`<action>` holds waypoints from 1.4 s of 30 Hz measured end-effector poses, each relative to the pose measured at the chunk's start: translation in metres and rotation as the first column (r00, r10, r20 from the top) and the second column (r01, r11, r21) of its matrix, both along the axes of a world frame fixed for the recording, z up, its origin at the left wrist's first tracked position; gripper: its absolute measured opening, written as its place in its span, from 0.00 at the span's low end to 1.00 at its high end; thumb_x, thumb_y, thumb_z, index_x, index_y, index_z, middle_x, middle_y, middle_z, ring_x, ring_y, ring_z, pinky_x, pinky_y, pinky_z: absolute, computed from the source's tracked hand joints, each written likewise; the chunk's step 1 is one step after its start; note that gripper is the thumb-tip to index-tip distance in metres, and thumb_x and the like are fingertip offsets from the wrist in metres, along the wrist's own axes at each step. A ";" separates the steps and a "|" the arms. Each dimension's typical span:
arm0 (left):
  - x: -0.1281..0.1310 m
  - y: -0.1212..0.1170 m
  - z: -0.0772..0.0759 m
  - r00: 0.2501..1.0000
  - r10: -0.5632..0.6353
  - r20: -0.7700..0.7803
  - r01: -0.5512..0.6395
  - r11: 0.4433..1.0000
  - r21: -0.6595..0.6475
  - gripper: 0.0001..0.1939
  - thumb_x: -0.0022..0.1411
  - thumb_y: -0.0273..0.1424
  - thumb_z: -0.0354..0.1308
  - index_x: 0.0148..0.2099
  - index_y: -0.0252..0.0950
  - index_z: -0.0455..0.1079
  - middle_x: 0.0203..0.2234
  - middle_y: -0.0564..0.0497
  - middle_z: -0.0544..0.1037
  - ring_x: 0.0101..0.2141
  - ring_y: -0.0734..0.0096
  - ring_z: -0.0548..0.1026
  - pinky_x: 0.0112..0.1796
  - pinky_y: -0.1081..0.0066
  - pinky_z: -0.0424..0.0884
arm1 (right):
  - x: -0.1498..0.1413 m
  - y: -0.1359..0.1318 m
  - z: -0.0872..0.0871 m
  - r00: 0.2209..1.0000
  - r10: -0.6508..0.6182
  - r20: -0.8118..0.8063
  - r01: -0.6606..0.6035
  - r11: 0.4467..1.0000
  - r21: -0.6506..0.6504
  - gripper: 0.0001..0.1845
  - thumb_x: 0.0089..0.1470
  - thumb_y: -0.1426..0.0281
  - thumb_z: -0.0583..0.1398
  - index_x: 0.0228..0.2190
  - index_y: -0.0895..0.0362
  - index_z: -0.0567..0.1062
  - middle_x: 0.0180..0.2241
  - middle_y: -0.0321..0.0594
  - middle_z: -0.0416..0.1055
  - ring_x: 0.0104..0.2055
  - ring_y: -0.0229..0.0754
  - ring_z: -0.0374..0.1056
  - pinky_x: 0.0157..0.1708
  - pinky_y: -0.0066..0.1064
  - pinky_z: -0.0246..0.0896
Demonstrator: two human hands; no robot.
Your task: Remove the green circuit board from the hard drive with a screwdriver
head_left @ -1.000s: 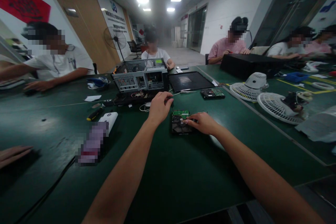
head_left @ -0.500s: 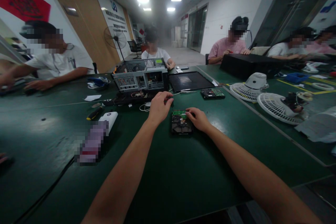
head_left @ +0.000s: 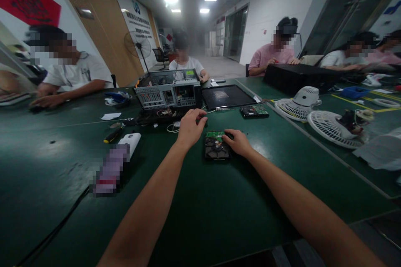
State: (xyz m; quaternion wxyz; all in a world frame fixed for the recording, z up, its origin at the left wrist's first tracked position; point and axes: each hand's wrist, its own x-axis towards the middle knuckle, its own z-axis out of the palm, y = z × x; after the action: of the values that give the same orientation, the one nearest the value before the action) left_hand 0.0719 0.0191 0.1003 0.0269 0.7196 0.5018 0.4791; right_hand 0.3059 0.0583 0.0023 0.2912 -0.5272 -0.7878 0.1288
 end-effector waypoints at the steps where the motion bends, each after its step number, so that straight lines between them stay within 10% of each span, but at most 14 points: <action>1: 0.000 0.000 0.000 1.000 0.000 -0.001 0.000 1.000 0.002 0.07 0.64 0.27 0.59 0.45 0.40 0.74 0.40 0.49 0.77 0.38 0.67 0.76 0.41 0.66 0.74 | 0.000 0.000 0.000 1.000 0.000 0.001 0.000 1.000 -0.001 0.22 0.61 0.57 0.60 0.52 0.56 0.78 0.53 0.46 0.76 0.56 0.53 0.71 0.58 0.42 0.62; 42: 0.004 0.000 -0.005 0.996 0.053 0.072 -0.057 0.996 0.065 0.08 0.60 0.30 0.66 0.38 0.37 0.69 0.39 0.49 0.74 0.42 0.65 0.75 0.41 0.65 0.78 | 0.009 0.000 -0.001 0.996 0.074 -0.042 -0.076 0.997 -0.030 0.22 0.62 0.58 0.59 0.54 0.52 0.77 0.55 0.43 0.74 0.58 0.49 0.70 0.60 0.41 0.61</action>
State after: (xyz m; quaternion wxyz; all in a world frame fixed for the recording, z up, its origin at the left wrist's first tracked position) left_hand 0.0759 0.0187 0.0956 0.0074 0.6887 0.5040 0.5212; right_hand 0.3144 0.0587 0.0008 0.2938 -0.4991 -0.7987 0.1631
